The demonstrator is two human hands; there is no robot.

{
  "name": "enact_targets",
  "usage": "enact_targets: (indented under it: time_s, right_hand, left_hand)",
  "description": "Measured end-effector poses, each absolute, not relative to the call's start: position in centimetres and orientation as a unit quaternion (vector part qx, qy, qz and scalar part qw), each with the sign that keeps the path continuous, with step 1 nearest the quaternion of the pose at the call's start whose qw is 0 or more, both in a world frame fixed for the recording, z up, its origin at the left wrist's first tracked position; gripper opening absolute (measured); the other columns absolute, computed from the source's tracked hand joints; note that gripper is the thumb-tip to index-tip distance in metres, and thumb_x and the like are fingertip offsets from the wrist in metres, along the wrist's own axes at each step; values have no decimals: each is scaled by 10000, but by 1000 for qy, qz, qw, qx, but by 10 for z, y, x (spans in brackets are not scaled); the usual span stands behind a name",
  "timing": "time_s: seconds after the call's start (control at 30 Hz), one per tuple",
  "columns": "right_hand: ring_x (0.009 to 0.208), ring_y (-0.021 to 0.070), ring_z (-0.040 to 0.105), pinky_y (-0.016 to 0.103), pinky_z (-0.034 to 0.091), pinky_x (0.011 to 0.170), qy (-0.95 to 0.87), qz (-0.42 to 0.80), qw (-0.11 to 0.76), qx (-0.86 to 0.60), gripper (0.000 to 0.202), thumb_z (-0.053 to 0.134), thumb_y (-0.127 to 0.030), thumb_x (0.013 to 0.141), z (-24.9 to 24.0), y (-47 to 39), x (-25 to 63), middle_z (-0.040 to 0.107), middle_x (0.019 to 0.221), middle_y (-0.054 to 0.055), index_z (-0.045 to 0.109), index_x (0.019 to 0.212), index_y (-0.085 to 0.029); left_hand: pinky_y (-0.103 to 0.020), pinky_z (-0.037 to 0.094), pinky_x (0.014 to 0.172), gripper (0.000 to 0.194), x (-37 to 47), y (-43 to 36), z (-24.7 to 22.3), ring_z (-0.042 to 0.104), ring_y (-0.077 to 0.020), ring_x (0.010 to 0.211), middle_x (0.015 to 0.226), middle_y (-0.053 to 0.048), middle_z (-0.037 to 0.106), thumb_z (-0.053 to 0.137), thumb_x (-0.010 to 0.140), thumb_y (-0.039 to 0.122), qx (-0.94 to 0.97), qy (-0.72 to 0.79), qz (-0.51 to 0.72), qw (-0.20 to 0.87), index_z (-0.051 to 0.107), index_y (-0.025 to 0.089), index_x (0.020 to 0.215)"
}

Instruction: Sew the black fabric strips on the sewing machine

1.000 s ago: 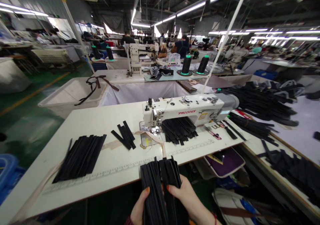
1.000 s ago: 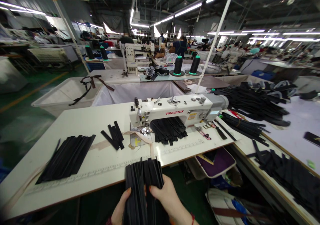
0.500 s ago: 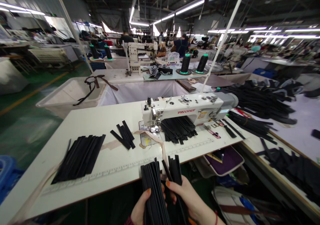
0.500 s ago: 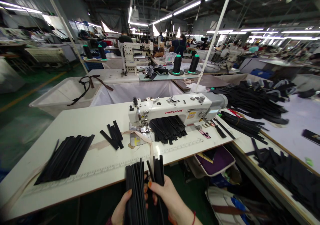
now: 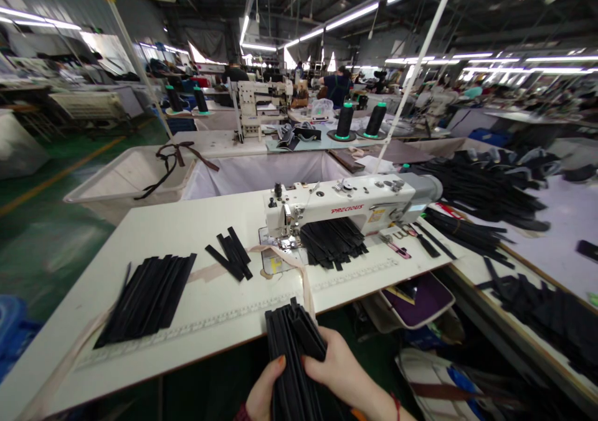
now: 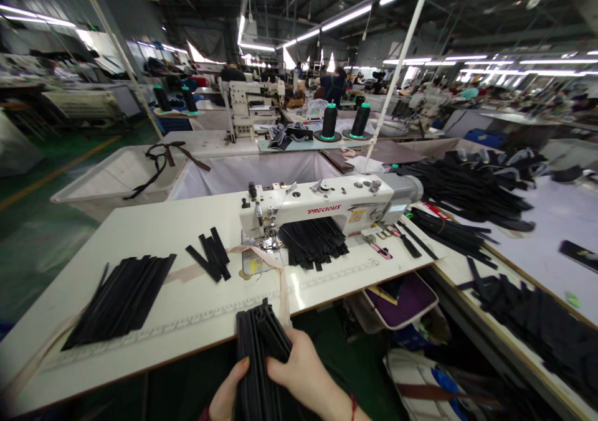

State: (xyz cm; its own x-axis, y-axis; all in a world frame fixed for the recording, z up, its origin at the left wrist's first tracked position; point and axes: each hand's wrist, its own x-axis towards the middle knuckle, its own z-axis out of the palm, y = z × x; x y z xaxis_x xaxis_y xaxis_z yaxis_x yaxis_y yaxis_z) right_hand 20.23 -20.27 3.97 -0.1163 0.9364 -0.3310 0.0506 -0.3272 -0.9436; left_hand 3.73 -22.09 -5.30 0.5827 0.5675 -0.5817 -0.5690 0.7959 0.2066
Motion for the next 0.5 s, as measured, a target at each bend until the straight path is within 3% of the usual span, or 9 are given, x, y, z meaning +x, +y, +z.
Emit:
enact_targets:
  time_s: [0.13, 0.3, 0.4, 0.5]
  right_hand:
    - [596, 109, 470, 210, 362, 527, -467, 579, 369, -558, 85, 667, -174, 661, 40, -202, 201, 570, 651, -32, 605, 714, -150]
    - [430, 73, 398, 195, 306, 416, -354, 646, 411, -537, 240, 740, -313, 641, 36, -200, 206, 494, 516, -66, 555, 689, -168]
    - [494, 112, 527, 214, 410, 462, -248, 735, 426, -465, 304, 747, -387, 660, 38, -200, 214, 618, 636, -8, 614, 807, -156]
    - [666, 185, 646, 275, 506, 558, -164, 796, 429, -394, 320, 689, -428, 721, 36, -201, 227, 686, 794, 66, 651, 859, -141]
  left_hand:
    - [-520, 501, 962, 370, 36, -220, -58, 705, -387, 1002, 847, -200, 781, 717, 814, 370, -18, 351, 307, 884, 760, 27, 946]
    - [-524, 467, 996, 561, 37, -215, -49, 646, -416, 1106, 1022, -208, 760, 740, 756, 521, -2, 247, 303, 920, 747, 41, 1047]
    - [-471, 502, 953, 502, 37, -212, -43, 661, -352, 1079, 1102, -159, 744, 734, 776, 505, 6, 209, 338, 918, 746, 111, 1087]
    - [-410, 557, 823, 429, 38, -210, -38, 695, -251, 903, 1019, -89, 748, 783, 753, 453, 19, 203, 359, 911, 742, 208, 1102]
